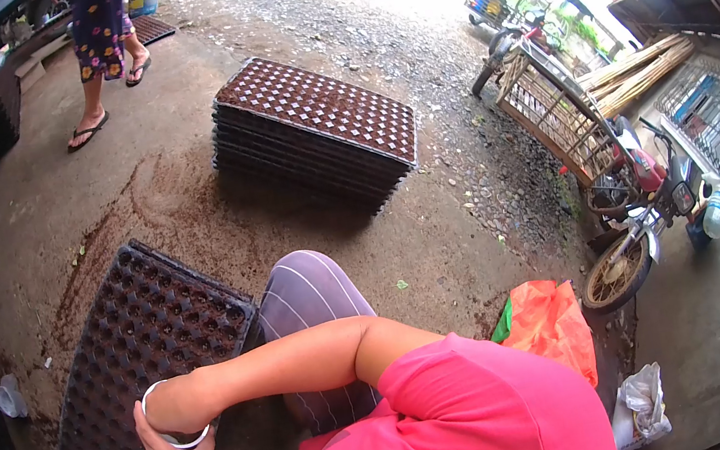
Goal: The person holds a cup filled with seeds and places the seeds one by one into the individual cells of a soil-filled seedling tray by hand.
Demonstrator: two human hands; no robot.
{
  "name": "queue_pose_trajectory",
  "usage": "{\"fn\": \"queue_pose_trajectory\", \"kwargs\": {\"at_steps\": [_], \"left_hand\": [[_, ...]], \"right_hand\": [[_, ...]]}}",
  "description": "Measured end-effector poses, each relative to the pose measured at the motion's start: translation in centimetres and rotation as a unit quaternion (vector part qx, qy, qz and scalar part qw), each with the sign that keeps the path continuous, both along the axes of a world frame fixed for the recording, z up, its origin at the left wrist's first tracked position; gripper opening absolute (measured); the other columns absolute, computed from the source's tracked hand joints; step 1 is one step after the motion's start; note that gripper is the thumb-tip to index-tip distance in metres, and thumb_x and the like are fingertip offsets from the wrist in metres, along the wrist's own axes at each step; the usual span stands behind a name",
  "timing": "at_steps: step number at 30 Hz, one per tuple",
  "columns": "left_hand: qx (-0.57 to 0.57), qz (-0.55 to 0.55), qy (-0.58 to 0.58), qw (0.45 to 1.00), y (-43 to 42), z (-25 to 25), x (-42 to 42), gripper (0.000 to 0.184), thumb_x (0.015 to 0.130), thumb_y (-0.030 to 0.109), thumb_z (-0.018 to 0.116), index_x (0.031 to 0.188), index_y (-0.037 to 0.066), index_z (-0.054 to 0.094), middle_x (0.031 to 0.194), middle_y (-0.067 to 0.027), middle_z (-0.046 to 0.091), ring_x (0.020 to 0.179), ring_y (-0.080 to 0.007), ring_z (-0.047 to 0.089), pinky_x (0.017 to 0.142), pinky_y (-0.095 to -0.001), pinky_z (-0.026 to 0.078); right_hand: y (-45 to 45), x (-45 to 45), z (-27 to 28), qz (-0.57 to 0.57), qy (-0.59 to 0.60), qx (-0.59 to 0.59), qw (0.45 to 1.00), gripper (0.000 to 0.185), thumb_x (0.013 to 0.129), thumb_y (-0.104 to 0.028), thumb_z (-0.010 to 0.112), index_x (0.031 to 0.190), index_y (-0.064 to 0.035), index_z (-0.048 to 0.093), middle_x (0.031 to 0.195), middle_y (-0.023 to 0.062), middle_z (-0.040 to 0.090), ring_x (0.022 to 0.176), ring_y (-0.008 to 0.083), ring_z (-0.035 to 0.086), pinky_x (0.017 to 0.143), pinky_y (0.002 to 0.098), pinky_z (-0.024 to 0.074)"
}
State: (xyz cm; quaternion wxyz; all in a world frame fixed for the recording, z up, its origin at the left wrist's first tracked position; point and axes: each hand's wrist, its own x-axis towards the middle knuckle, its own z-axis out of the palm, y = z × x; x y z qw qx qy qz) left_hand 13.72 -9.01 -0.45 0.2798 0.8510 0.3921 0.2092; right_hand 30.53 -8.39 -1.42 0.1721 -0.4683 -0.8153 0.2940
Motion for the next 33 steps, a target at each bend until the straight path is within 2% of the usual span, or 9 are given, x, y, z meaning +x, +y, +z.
{"fn": "queue_pose_trajectory", "kwargs": {"at_steps": [6, 8, 14, 23, 25, 29, 31, 33], "left_hand": [[-0.021, -0.005, 0.001, 1.0, -0.1, 0.0, 0.3, 0.109, 0.061, 0.014, 0.093, 0.154, 0.004, 0.036, 0.14, -0.027, 0.059, 0.125, -0.0484, 0.059, 0.103, -0.052, 0.049], [-0.027, -0.005, -0.001, 1.0, -0.2, 0.2, 0.4, 0.11, 0.061, 0.014, 0.093, 0.154, 0.005, 0.035, 0.14, -0.027, 0.059, 0.125, -0.0483, 0.059, 0.103, -0.0519, 0.049], [-0.031, 0.008, 0.013, 0.999, -0.3, 0.0, 0.5, 0.112, 0.06, 0.011, 0.093, 0.155, 0.006, 0.034, 0.14, -0.0269, 0.059, 0.126, -0.0485, 0.059, 0.104, -0.0519, 0.049], [-0.032, -0.006, -0.009, 0.999, -0.7, -0.1, 0.9, 0.111, 0.06, 0.011, 0.093, 0.155, 0.006, 0.036, 0.139, -0.0274, 0.059, 0.127, -0.0481, 0.058, 0.106, -0.0504, 0.048], [-0.069, 0.006, -0.004, 0.998, -0.9, 0.2, 1.0, 0.109, 0.061, 0.002, 0.088, 0.156, 0.007, 0.035, 0.144, -0.0265, 0.056, 0.134, -0.0462, 0.053, 0.112, -0.0491, 0.042], [-0.062, 0.011, 0.008, 0.998, -1.1, 1.1, 1.6, 0.107, 0.062, 0.001, 0.087, 0.155, 0.005, 0.036, 0.146, -0.0253, 0.055, 0.136, -0.0429, 0.053, 0.114, -0.0472, 0.041], [-0.002, -0.002, 0.046, 0.999, -1.0, 2.1, 2.0, 0.101, 0.07, 0.037, 0.092, 0.153, 0.012, 0.041, 0.135, -0.0256, 0.063, 0.115, -0.047, 0.065, 0.095, -0.0536, 0.053], [-0.003, -0.004, 0.035, 0.999, -1.1, 2.4, 2.2, 0.101, 0.07, 0.038, 0.093, 0.152, 0.011, 0.042, 0.134, -0.0263, 0.064, 0.118, -0.0462, 0.064, 0.097, -0.0529, 0.052]], "right_hand": [[0.0, 0.2, -0.7, 0.012, -0.022, 0.015, 1.0, 0.016, 0.075, -0.013, 0.073, 0.072, 0.0026, 0.071, 0.075, 0.0221, 0.07, 0.072, 0.0388, 0.069, 0.066, 0.0458, 0.0535], [0.0, 0.1, -0.5, -0.003, -0.024, -0.01, 1.0, 0.016, 0.073, -0.014, 0.075, 0.078, 0.0015, 0.075, 0.081, 0.0214, 0.073, 0.076, 0.0384, 0.071, 0.07, 0.0476, 0.0545], [0.4, 0.1, -2.0, 0.03, -0.009, 0.021, 0.999, 0.017, 0.073, -0.014, 0.076, 0.079, 0.0009, 0.075, 0.082, 0.0207, 0.073, 0.077, 0.038, 0.071, 0.071, 0.0477, 0.0542], [-0.2, 0.6, -0.8, 0.023, -0.03, -0.014, 0.999, 0.018, 0.072, -0.013, 0.076, 0.08, 0.0021, 0.075, 0.083, 0.0211, 0.073, 0.078, 0.0386, 0.07, 0.07, 0.049, 0.0532], [-0.2, 0.7, -0.8, 0.024, -0.038, -0.016, 0.999, 0.018, 0.072, -0.013, 0.076, 0.081, 0.0024, 0.075, 0.083, 0.0213, 0.073, 0.078, 0.0389, 0.07, 0.071, 0.0493, 0.053], [-0.3, 1.0, 0.3, 0.039, -0.041, -0.022, 0.998, 0.019, 0.072, -0.013, 0.075, 0.082, 0.0031, 0.076, 0.085, 0.0228, 0.073, 0.079, 0.0393, 0.07, 0.072, 0.0495, 0.0525], [-0.1, 1.0, -0.1, 0.047, -0.038, -0.014, 0.998, 0.019, 0.073, -0.013, 0.075, 0.082, 0.0033, 0.076, 0.085, 0.023, 0.073, 0.08, 0.0394, 0.07, 0.073, 0.0492, 0.0525], [0.4, 0.7, -1.0, 0.054, -0.036, -0.006, 0.998, 0.018, 0.073, -0.012, 0.075, 0.082, 0.0035, 0.076, 0.085, 0.0233, 0.073, 0.08, 0.0394, 0.07, 0.073, 0.049, 0.0524]]}}
